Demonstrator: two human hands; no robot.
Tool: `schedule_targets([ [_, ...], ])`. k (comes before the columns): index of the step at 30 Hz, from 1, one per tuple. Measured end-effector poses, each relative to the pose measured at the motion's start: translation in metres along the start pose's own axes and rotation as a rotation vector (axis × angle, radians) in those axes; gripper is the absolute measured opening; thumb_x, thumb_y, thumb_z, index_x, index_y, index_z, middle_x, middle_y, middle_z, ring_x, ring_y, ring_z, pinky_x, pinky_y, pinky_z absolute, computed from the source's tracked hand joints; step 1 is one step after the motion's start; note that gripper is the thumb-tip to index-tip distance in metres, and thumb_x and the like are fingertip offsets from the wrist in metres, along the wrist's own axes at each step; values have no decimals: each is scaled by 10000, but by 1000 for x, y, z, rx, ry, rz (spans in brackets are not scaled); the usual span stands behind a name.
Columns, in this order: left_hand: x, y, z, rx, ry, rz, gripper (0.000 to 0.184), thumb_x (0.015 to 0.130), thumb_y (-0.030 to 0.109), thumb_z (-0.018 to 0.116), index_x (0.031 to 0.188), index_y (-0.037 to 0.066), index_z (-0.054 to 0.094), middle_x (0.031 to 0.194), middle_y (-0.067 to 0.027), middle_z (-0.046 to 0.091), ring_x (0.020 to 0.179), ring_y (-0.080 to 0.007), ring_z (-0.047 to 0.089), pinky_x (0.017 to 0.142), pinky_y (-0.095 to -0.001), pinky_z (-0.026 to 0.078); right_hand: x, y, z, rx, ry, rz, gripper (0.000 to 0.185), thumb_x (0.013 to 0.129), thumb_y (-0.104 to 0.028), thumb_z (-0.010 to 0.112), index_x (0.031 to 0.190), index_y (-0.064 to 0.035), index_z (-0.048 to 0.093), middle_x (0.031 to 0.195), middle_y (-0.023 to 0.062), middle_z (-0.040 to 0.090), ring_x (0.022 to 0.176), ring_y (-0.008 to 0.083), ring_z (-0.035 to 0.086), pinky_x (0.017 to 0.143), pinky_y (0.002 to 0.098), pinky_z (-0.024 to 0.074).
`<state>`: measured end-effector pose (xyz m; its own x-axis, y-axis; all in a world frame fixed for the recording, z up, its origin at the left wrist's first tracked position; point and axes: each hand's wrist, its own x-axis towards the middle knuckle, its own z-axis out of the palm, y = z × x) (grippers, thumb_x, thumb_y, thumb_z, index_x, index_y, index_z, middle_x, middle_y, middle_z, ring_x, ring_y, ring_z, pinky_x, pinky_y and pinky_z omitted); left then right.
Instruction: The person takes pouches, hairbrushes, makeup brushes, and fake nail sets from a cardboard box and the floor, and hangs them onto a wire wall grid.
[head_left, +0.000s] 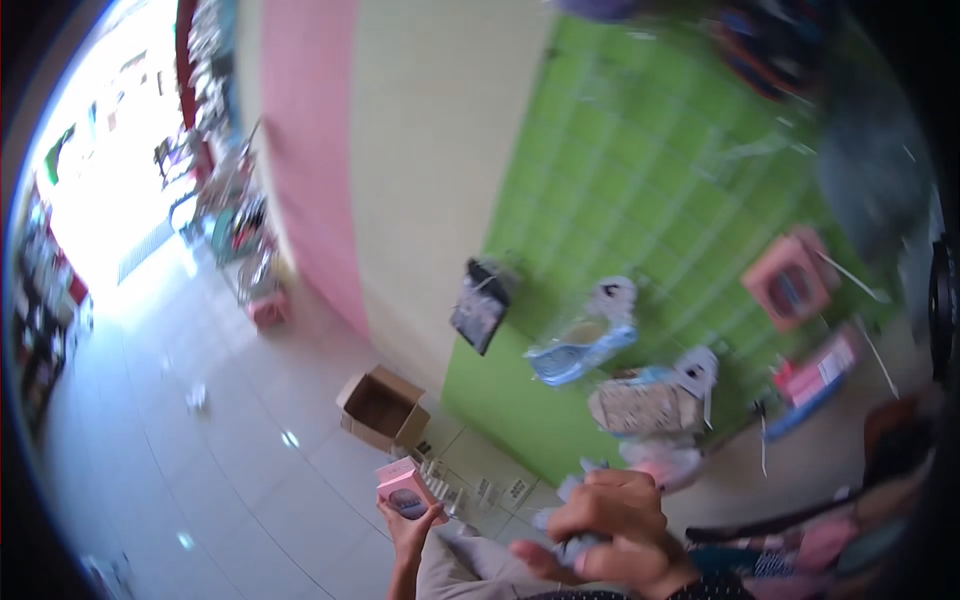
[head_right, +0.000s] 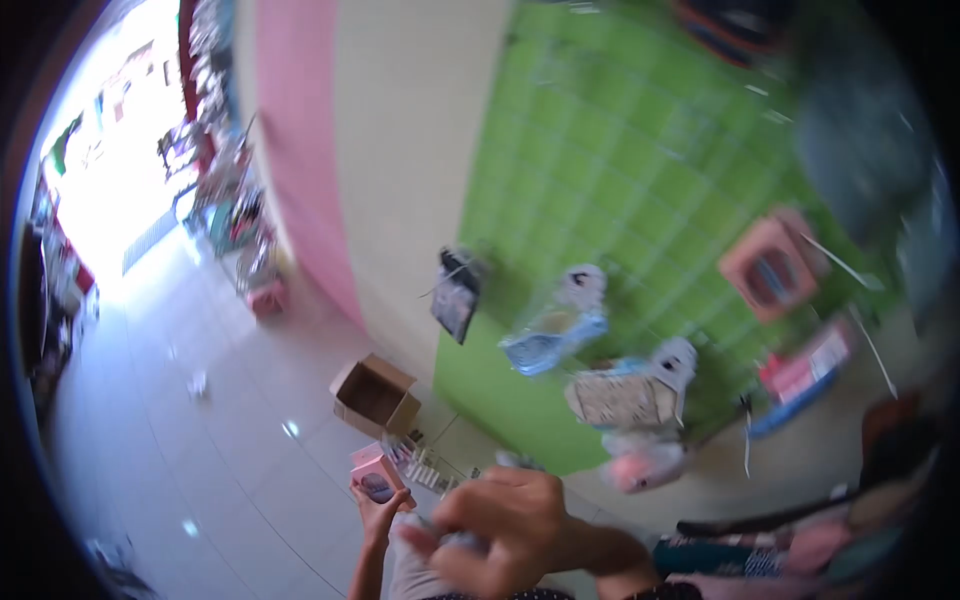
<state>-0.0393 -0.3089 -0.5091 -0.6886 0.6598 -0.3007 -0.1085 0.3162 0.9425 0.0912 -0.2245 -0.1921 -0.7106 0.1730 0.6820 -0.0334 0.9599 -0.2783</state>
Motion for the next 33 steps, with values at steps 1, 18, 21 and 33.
schedule_targets([
  [1,-4,32,-8,-84,-58,19,936,488,247,766,1190,-18,208,1080,-153,380,992,-248,433,849,-328,366,16,-16,-12,55,54,14,283,582,-88,705,564,-83,422,547,34,478,414,130,457,371,215,336],
  [18,-16,247,-8,-578,-839,329,473,846,105,390,1247,101,138,1164,-124,372,1008,-191,464,777,-301,450,30,11,5,16,574,493,282,672,23,400,938,8,306,979,189,341,842,249,412,804,370,331],
  [21,-14,251,-3,-599,-904,308,469,859,115,364,1276,78,153,1229,-112,326,1130,-191,337,935,-311,286,15,34,61,-253,453,468,310,727,-4,448,1032,16,400,1123,194,370,1038,300,385,907,397,264],
  [33,29,226,-4,-486,-674,468,409,883,118,323,1249,3,181,876,-76,497,694,-78,445,611,-199,367,7,37,105,-522,88,359,403,786,-107,448,1185,-63,410,1268,98,347,1207,226,276,1000,432,145],
])
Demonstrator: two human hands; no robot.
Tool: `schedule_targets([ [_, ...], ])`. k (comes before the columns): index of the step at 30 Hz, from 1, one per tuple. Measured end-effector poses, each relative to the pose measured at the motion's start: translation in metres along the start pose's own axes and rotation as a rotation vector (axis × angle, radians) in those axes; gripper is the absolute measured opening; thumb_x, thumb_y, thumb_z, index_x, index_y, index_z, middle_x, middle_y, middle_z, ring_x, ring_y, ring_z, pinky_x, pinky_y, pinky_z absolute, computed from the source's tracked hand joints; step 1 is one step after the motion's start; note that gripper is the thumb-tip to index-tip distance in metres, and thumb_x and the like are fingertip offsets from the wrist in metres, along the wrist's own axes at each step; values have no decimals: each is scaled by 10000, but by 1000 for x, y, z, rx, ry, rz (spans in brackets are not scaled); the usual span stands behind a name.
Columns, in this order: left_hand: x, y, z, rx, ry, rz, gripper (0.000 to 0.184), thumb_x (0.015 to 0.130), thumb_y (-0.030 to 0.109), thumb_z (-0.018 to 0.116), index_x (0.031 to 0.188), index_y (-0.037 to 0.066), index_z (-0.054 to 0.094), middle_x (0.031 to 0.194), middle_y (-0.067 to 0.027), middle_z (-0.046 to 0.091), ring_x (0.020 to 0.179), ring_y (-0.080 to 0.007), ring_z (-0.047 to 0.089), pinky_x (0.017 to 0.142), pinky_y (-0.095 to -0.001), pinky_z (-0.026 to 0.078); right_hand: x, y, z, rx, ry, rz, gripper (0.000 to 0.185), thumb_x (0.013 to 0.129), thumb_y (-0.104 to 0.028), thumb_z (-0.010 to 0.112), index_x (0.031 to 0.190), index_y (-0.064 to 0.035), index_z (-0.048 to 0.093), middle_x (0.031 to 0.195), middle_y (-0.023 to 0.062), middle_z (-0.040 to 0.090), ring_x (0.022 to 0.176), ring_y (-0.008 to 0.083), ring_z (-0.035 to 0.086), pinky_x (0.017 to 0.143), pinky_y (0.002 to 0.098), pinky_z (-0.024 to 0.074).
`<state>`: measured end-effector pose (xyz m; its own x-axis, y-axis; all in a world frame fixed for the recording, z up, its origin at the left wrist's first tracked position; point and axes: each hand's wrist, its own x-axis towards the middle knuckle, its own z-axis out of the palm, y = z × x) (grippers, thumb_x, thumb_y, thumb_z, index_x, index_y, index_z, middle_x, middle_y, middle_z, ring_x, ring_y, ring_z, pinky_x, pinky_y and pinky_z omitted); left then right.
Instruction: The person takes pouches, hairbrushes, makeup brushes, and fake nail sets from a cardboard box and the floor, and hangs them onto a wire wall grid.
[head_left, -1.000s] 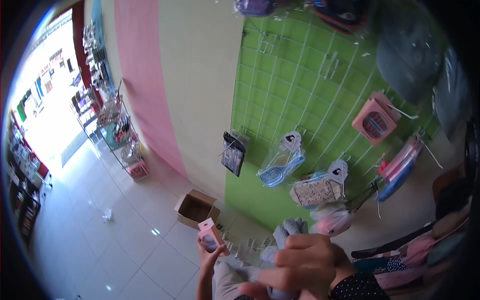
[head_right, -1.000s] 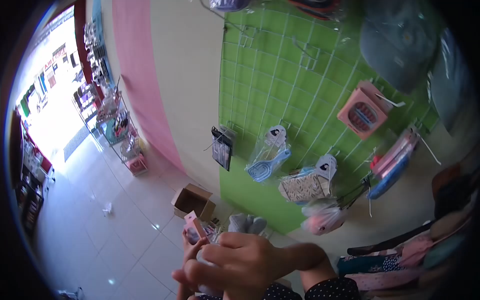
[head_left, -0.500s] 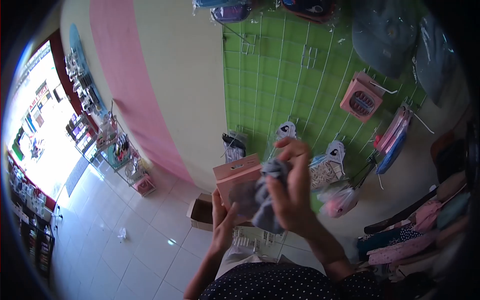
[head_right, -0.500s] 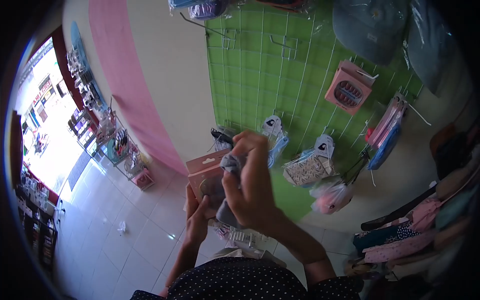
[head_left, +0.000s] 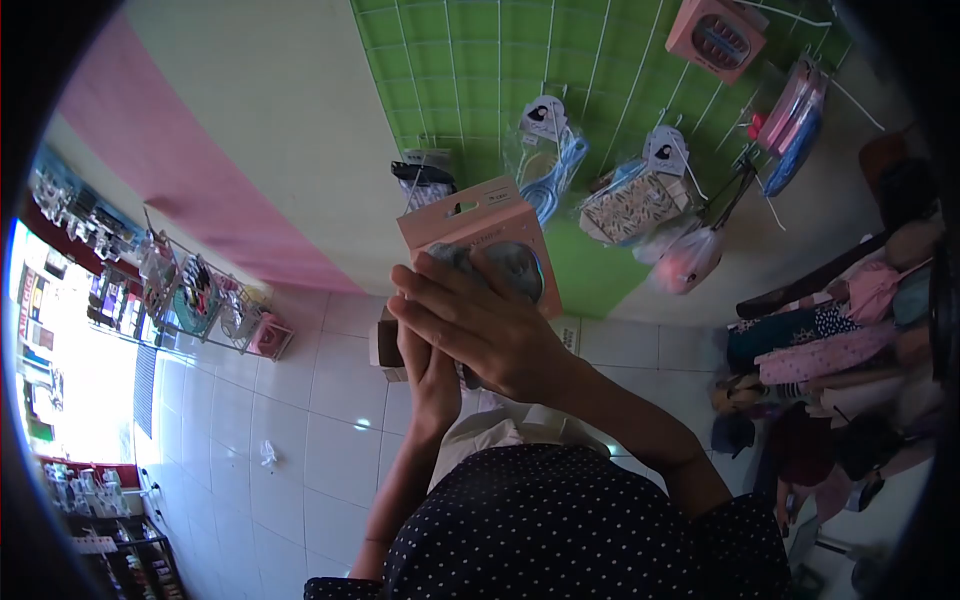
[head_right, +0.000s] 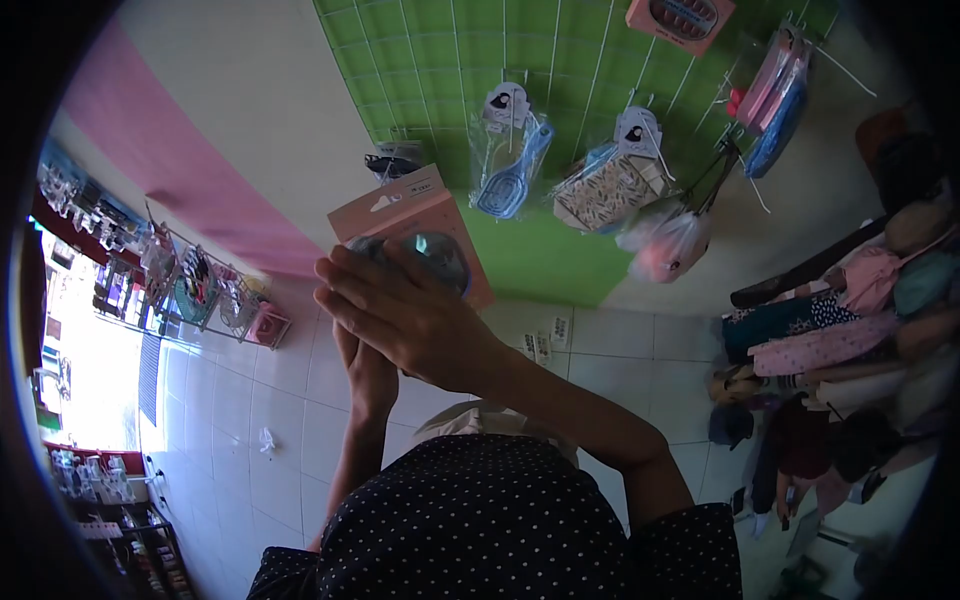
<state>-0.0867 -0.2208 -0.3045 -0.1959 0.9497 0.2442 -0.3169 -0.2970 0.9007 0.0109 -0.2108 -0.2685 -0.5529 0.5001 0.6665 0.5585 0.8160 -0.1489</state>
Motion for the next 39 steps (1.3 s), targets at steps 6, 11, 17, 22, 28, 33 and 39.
schedule_targets([
  [6,8,17,-4,56,-210,31,362,874,133,333,1195,-12,251,980,-99,472,820,-120,451,727,-239,362,4,21,-27,-8,277,295,372,798,-103,456,1162,-28,434,1232,102,396,1160,206,348,973,387,209],
  [11,17,4,-1,79,-171,79,320,875,140,338,1147,-23,301,986,-111,486,874,-122,458,777,-249,366,-14,34,-7,920,448,836,322,836,-168,369,1054,41,481,1078,111,494,989,163,465,865,262,330],
  [17,50,29,15,34,-303,47,311,882,134,318,1152,-17,290,980,-143,504,885,-138,476,783,-254,366,-25,27,-13,1115,542,1000,315,826,-199,413,1009,44,495,922,87,527,832,121,493,737,237,391],
  [22,76,79,94,-36,-524,351,350,875,128,318,1188,-13,247,969,-161,506,867,-150,482,774,-265,371,19,24,-87,543,996,403,424,825,-233,459,1144,39,390,1009,93,502,905,146,475,823,274,354],
  [28,86,91,194,-150,-769,536,375,868,130,348,1201,-10,247,808,-130,534,713,-130,474,668,-273,395,-3,53,-170,125,1099,333,460,820,-137,463,1229,18,319,1030,78,492,858,106,466,772,235,362],
  [33,95,76,251,-219,-837,497,379,883,172,344,1223,39,242,877,-93,503,784,-94,457,633,-202,403,-19,81,-210,33,1106,402,408,812,-99,488,1203,-27,394,701,-52,409,609,29,337,543,164,296],
  [39,90,69,264,-305,-718,690,365,879,184,323,1211,49,254,879,-111,509,641,-97,513,409,-191,446,-26,80,-222,95,988,395,440,815,-79,490,1232,-58,355,663,-62,368,561,7,288,504,138,264],
])
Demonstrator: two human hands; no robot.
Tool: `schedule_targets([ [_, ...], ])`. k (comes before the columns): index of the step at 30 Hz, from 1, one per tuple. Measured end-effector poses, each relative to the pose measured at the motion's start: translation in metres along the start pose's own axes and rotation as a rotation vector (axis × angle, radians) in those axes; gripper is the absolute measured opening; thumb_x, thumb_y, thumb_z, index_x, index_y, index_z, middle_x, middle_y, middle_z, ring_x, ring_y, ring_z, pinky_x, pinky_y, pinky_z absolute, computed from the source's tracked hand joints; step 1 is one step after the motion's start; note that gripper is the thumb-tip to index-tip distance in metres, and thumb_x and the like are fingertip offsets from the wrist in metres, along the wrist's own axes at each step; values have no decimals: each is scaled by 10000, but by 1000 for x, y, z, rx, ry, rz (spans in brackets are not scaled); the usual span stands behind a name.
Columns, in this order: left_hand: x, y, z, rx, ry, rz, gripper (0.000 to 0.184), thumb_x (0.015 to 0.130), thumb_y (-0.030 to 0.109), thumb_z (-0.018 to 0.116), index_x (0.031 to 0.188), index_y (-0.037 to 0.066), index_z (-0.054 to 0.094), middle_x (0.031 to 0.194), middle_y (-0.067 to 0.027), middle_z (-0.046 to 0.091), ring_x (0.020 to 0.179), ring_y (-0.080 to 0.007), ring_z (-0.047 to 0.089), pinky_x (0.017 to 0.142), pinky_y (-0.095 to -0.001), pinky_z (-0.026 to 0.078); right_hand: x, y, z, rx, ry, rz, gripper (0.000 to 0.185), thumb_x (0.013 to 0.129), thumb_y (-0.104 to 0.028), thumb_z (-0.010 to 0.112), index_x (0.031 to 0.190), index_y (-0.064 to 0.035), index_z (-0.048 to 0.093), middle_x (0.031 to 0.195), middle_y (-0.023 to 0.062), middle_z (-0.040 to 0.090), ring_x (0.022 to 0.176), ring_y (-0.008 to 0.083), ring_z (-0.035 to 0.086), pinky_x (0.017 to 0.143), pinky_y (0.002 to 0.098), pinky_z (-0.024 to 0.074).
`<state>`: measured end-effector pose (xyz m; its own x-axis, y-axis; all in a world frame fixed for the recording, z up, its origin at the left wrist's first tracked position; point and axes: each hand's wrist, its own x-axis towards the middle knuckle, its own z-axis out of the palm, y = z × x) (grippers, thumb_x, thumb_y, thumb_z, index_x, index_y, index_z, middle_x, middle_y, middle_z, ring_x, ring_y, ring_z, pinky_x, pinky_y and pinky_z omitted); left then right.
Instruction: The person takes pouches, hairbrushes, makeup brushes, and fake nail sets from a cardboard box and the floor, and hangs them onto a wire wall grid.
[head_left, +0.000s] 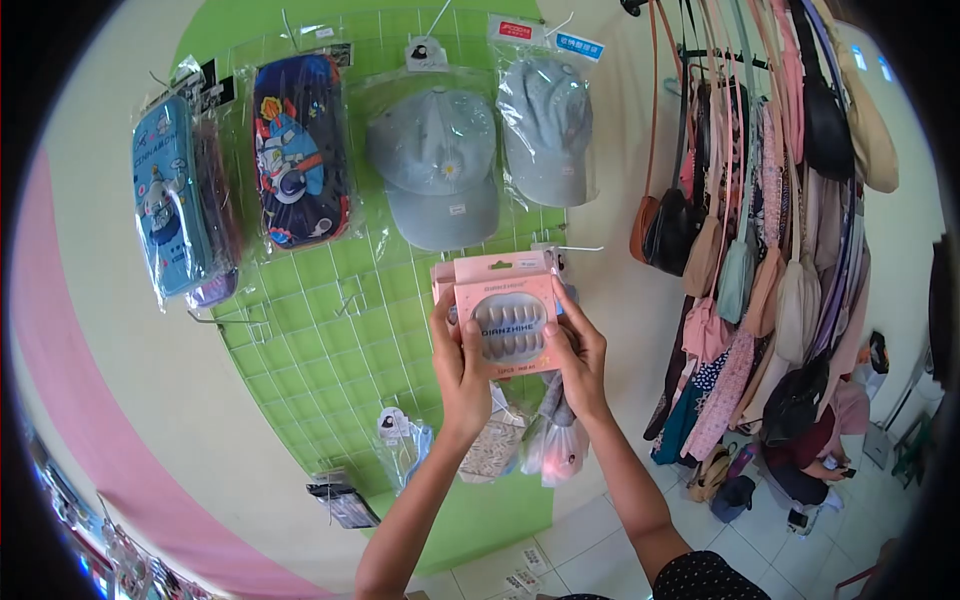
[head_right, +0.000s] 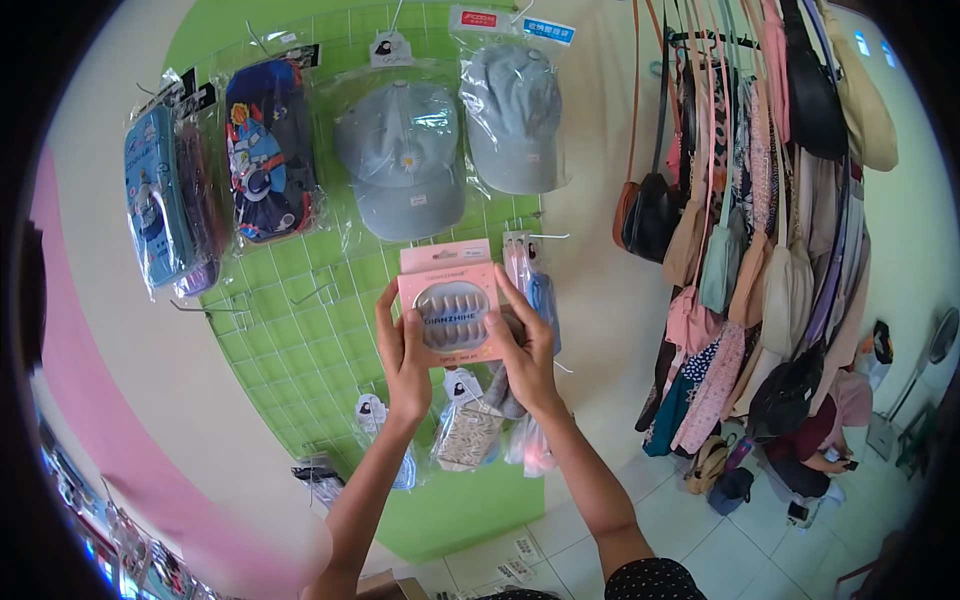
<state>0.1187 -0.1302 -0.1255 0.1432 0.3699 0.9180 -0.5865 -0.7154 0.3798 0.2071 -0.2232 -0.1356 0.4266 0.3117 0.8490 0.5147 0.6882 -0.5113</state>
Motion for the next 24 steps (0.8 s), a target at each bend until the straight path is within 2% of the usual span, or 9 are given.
schedule_targets([
  [2,-11,12,-1,-72,36,-225,363,881,178,322,1212,43,257,907,-123,511,734,-108,512,520,-195,449,-2,-2,1,9,-22,17,446,816,-74,487,1238,-59,344,656,-63,358,557,7,284,506,138,264],
  [3,-13,15,-1,-68,52,-238,363,881,170,320,1213,35,258,938,-133,511,808,-120,501,648,-216,427,-3,-1,1,3,-34,23,446,816,-70,484,1239,-59,344,654,-64,355,555,7,282,507,138,265],
  [4,-13,18,-1,-64,55,-242,363,881,170,320,1213,35,258,938,-133,511,808,-120,501,648,-216,427,-4,-1,1,-2,-49,29,446,816,-67,481,1239,-59,343,652,-65,351,553,7,280,509,138,266],
  [6,-13,26,1,-83,69,-270,366,883,175,325,1211,28,258,944,-136,513,846,-133,496,740,-245,392,-3,1,0,21,-62,43,444,817,-68,479,1239,-60,343,654,-62,357,555,8,284,513,140,270],
  [10,-11,38,3,-3,103,-223,371,885,185,328,1210,21,258,950,-147,519,857,-144,499,769,-262,383,-1,-6,-1,41,-95,21,444,818,-68,476,1241,-65,341,642,-59,366,556,10,292,523,145,279],
  [13,-14,39,5,9,119,-292,376,886,192,331,1210,16,257,961,-151,523,873,-146,496,769,-262,378,3,-4,1,36,-93,45,446,819,-71,477,1243,-70,341,620,-64,354,551,14,284,518,151,271],
  [15,-12,34,7,-19,170,-264,363,882,163,339,1207,21,264,880,-111,536,743,-92,460,662,-221,374,4,-3,0,31,-104,53,443,819,-75,479,1241,-73,345,612,-66,344,549,15,279,514,153,264],
  [22,-10,27,10,3,181,-352,351,883,155,334,1201,18,270,864,-110,538,752,-89,469,666,-227,383,14,11,-4,30,-130,73,437,817,-98,495,1232,-82,363,597,-71,327,536,18,272,497,160,253],
  [24,-4,16,11,-2,181,-292,347,881,151,339,1193,14,276,881,-120,543,776,-112,487,686,-240,389,17,21,-3,39,-131,87,438,814,-101,500,1231,-82,366,596,-72,331,532,19,274,493,160,253],
])
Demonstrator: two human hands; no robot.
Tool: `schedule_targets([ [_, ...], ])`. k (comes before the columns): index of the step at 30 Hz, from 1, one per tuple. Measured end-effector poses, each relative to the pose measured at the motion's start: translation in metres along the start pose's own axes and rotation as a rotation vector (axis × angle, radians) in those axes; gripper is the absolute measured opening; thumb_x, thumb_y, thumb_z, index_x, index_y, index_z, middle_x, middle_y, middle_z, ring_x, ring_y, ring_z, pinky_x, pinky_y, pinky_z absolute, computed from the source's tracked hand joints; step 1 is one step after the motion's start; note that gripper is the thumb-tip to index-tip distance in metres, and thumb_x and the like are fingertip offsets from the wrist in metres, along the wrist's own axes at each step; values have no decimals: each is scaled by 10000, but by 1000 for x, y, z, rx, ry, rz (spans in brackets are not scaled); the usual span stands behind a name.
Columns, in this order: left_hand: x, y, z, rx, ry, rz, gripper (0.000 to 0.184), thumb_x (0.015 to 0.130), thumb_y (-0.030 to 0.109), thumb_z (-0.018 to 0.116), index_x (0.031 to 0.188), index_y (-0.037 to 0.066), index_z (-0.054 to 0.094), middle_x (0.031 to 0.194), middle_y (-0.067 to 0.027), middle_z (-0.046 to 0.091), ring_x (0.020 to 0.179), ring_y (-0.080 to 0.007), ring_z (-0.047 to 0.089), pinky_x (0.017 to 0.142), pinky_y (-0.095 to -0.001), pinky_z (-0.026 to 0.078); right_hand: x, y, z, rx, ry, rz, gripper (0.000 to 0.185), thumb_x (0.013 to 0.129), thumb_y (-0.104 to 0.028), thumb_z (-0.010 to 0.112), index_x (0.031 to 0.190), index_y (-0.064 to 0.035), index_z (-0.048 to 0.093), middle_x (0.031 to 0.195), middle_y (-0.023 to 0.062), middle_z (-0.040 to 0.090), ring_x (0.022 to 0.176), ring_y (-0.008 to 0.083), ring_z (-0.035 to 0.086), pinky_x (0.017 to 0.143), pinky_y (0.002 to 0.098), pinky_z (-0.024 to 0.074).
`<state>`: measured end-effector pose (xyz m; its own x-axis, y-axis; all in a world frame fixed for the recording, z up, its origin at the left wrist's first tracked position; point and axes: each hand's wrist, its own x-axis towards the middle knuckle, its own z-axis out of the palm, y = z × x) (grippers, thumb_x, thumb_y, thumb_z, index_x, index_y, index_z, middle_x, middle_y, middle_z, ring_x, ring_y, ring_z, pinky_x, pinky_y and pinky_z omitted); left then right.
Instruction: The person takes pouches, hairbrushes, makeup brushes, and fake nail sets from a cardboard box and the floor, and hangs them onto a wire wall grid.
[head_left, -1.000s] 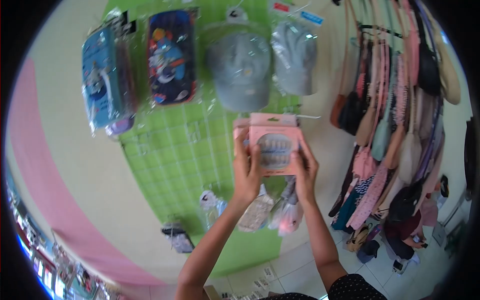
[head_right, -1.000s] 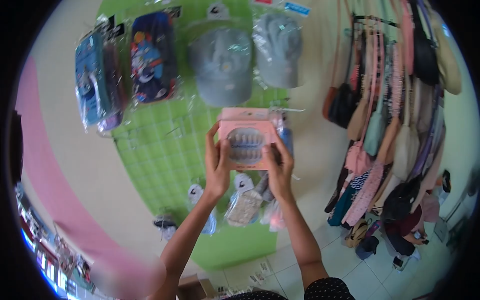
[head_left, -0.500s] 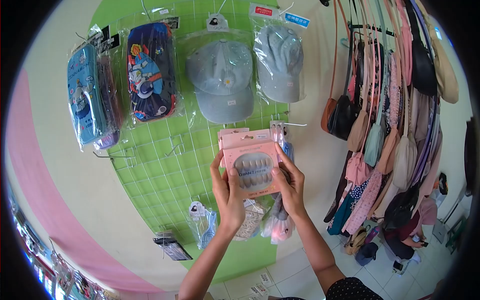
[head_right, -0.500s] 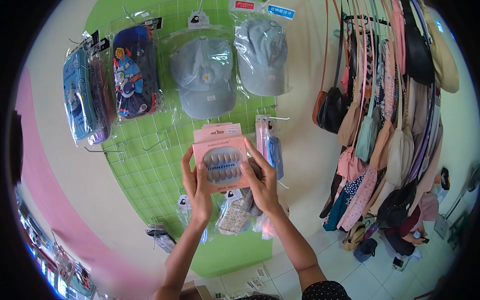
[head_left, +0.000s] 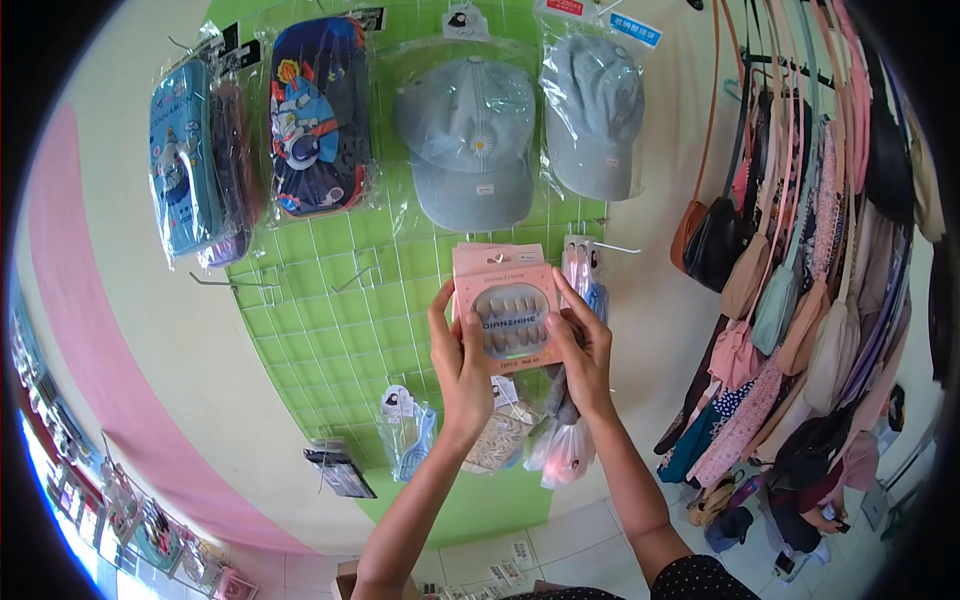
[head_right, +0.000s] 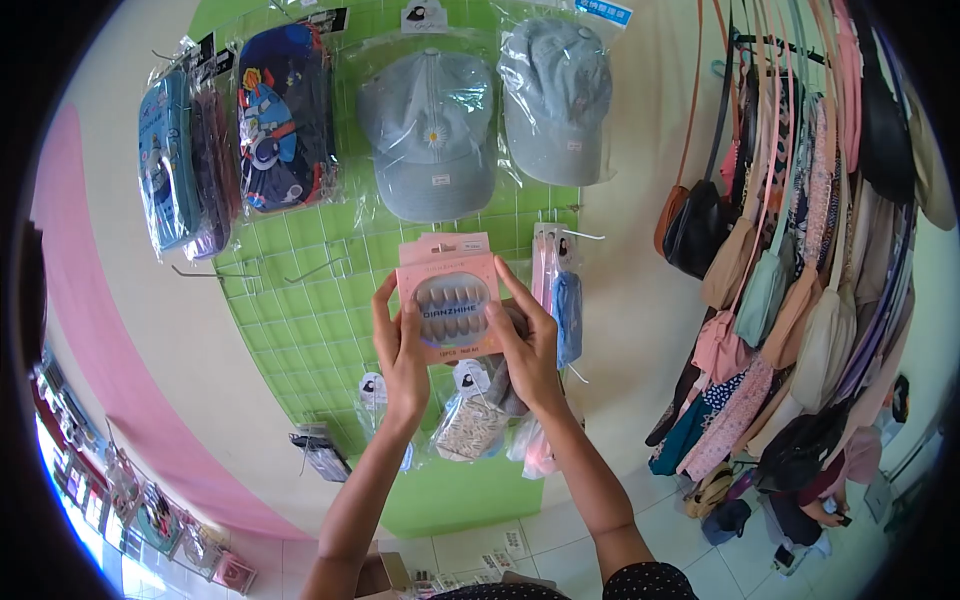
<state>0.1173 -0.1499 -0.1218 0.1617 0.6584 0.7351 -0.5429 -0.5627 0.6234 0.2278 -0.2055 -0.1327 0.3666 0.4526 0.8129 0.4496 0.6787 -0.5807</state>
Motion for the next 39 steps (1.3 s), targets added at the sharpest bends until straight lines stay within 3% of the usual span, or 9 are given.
schedule_targets([
  [12,48,-99,-19,717,75,110,317,826,153,411,1130,68,381,915,-156,546,788,-311,538,679,-383,424,33,119,11,-84,47,-111,423,806,-102,507,1212,-68,393,602,-37,451,521,23,326,453,168,280],
  [15,51,-111,-21,963,97,352,287,804,161,435,1077,72,416,1027,-146,479,891,-327,493,691,-398,432,35,135,13,-143,51,-114,403,812,-166,515,1182,-35,424,725,50,537,626,87,451,572,228,387],
  [19,32,-105,-32,889,194,84,397,702,92,546,1079,63,427,1081,-124,439,958,-299,453,735,-384,434,32,149,2,-567,70,-409,314,809,-192,521,996,59,493,937,155,534,839,234,496,757,318,380],
  [20,21,-115,-42,918,246,241,413,706,97,546,1086,21,404,1056,-154,436,954,-317,439,740,-386,425,22,140,2,-576,123,-457,304,811,-172,519,1000,63,481,988,154,511,847,221,494,759,315,394],
  [22,-33,-95,-70,858,315,253,427,715,96,539,1098,2,376,987,-179,431,925,-335,428,737,-362,402,-22,122,1,-251,208,-211,263,809,-94,505,1005,77,462,1018,178,499,882,233,500,802,332,398],
  [24,-110,-107,-99,824,503,231,424,702,32,527,1103,0,392,980,-189,467,898,-342,462,745,-366,406,-94,97,-6,-572,-64,-208,277,804,-120,514,1005,64,461,963,156,508,862,234,502,797,353,393],
  [27,-238,-154,-138,931,803,-12,431,651,-48,534,1064,31,440,1006,-162,485,895,-313,498,756,-358,425,-215,90,-24,-534,-954,328,239,728,-193,578,853,9,555,826,129,563,747,234,548,683,336,432],
  [30,-355,-183,-174,1089,983,-366,443,661,-36,517,1088,27,414,1022,-157,476,948,-311,464,812,-371,391,-308,103,-63,-513,-1398,559,194,655,-122,626,806,-10,578,745,141,578,678,269,567,626,323,439],
  [39,-592,-245,-256,1145,1001,-1327,466,681,48,497,1127,10,367,987,-156,461,935,-294,436,809,-379,366,-380,121,-69,-637,-1721,980,171,649,-118,627,792,-32,590,729,140,590,682,259,592,608,303,451],
])
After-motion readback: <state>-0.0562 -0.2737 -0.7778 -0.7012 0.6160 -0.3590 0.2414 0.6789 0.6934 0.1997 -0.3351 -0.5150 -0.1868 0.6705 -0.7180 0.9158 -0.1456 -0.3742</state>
